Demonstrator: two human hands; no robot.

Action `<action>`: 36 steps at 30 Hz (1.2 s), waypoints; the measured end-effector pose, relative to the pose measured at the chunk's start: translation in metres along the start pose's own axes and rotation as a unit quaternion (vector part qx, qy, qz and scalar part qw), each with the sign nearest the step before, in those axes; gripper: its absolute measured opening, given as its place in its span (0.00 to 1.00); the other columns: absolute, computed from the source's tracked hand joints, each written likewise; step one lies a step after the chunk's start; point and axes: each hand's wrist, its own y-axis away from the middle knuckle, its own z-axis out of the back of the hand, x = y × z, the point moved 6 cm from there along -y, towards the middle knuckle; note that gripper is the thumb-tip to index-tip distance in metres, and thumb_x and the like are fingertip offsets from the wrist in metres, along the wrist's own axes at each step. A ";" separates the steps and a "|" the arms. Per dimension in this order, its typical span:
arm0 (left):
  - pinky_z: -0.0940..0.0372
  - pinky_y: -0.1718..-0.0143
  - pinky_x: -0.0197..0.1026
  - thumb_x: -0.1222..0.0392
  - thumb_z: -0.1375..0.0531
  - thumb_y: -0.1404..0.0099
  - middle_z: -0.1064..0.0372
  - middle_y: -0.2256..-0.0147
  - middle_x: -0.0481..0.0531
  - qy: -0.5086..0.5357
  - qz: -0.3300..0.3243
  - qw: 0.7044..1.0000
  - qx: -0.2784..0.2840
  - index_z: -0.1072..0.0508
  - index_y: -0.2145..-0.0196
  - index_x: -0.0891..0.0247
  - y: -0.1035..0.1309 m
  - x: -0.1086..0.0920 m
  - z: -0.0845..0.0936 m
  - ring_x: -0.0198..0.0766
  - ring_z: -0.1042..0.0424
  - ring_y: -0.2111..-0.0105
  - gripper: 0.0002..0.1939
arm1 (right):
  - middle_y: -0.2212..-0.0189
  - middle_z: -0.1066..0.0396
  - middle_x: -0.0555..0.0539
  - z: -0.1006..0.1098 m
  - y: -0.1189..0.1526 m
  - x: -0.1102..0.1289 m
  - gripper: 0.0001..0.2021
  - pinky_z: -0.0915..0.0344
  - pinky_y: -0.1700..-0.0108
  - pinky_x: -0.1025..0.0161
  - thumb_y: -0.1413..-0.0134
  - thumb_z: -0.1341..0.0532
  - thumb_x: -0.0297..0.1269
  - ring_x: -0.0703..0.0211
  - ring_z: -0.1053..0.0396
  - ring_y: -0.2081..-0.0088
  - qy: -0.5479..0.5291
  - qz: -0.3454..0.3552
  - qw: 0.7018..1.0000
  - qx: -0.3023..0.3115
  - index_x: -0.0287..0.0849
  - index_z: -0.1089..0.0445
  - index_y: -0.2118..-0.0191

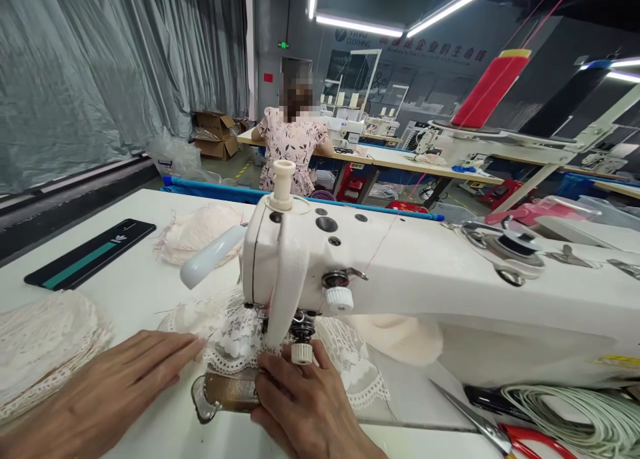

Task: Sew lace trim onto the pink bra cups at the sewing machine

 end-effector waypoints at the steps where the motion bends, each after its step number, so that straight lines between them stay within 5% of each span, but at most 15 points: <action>1: 0.35 0.57 0.37 0.75 0.56 0.36 0.25 0.58 0.51 -0.008 -0.016 1.000 -0.013 0.31 0.52 0.64 0.000 -0.001 0.003 0.36 0.28 0.60 0.21 | 0.55 0.27 0.43 0.000 0.000 0.000 0.09 0.37 0.60 0.59 0.37 0.46 0.37 0.57 0.31 0.64 -0.002 0.000 1.000 0.000 0.41 0.31 0.58; 9: 0.42 0.55 0.40 0.67 0.62 0.27 0.24 0.69 0.46 -0.002 0.014 0.995 -0.098 0.26 0.66 0.59 0.002 -0.008 0.010 0.35 0.29 0.68 0.25 | 0.55 0.27 0.44 0.001 -0.001 0.001 0.09 0.37 0.60 0.58 0.37 0.45 0.37 0.57 0.31 0.63 -0.017 0.003 1.000 -0.003 0.40 0.31 0.58; 16: 0.41 0.56 0.38 0.66 0.54 0.29 0.25 0.68 0.47 0.061 0.001 0.993 -0.097 0.27 0.73 0.59 -0.006 -0.019 -0.008 0.35 0.30 0.64 0.21 | 0.56 0.27 0.47 0.001 0.001 0.003 0.10 0.40 0.60 0.60 0.35 0.47 0.39 0.58 0.33 0.61 -0.003 -0.023 1.000 0.002 0.42 0.31 0.60; 22: 0.43 0.57 0.42 0.72 0.55 0.34 0.25 0.66 0.47 0.010 -0.054 0.997 -0.059 0.29 0.58 0.59 -0.007 -0.017 -0.013 0.36 0.28 0.69 0.18 | 0.56 0.27 0.48 0.003 0.004 0.002 0.08 0.40 0.59 0.59 0.36 0.45 0.40 0.58 0.33 0.62 0.019 -0.034 0.999 -0.006 0.43 0.31 0.61; 26: 0.42 0.70 0.41 0.81 0.53 0.44 0.29 0.75 0.45 -0.048 -0.083 0.995 -0.006 0.33 0.56 0.63 -0.029 -0.020 -0.017 0.34 0.31 0.79 0.23 | 0.56 0.27 0.49 0.002 0.004 0.001 0.08 0.41 0.60 0.59 0.37 0.45 0.40 0.58 0.33 0.61 0.011 -0.019 1.000 0.006 0.43 0.32 0.61; 31: 0.46 0.74 0.42 0.81 0.52 0.47 0.37 0.82 0.44 -0.117 -0.066 0.990 -0.046 0.34 0.58 0.66 -0.056 -0.034 -0.028 0.36 0.36 0.84 0.22 | 0.58 0.27 0.47 0.000 0.005 0.001 0.09 0.41 0.60 0.59 0.36 0.46 0.41 0.58 0.34 0.62 0.019 -0.022 0.999 0.016 0.43 0.32 0.60; 36: 0.49 0.74 0.44 0.76 0.52 0.40 0.37 0.80 0.46 -0.149 -0.084 0.984 -0.050 0.34 0.56 0.66 -0.054 -0.041 -0.042 0.38 0.38 0.81 0.17 | 0.58 0.27 0.46 0.000 0.006 0.002 0.11 0.40 0.61 0.60 0.36 0.47 0.41 0.58 0.33 0.63 0.006 -0.032 0.999 0.028 0.42 0.32 0.58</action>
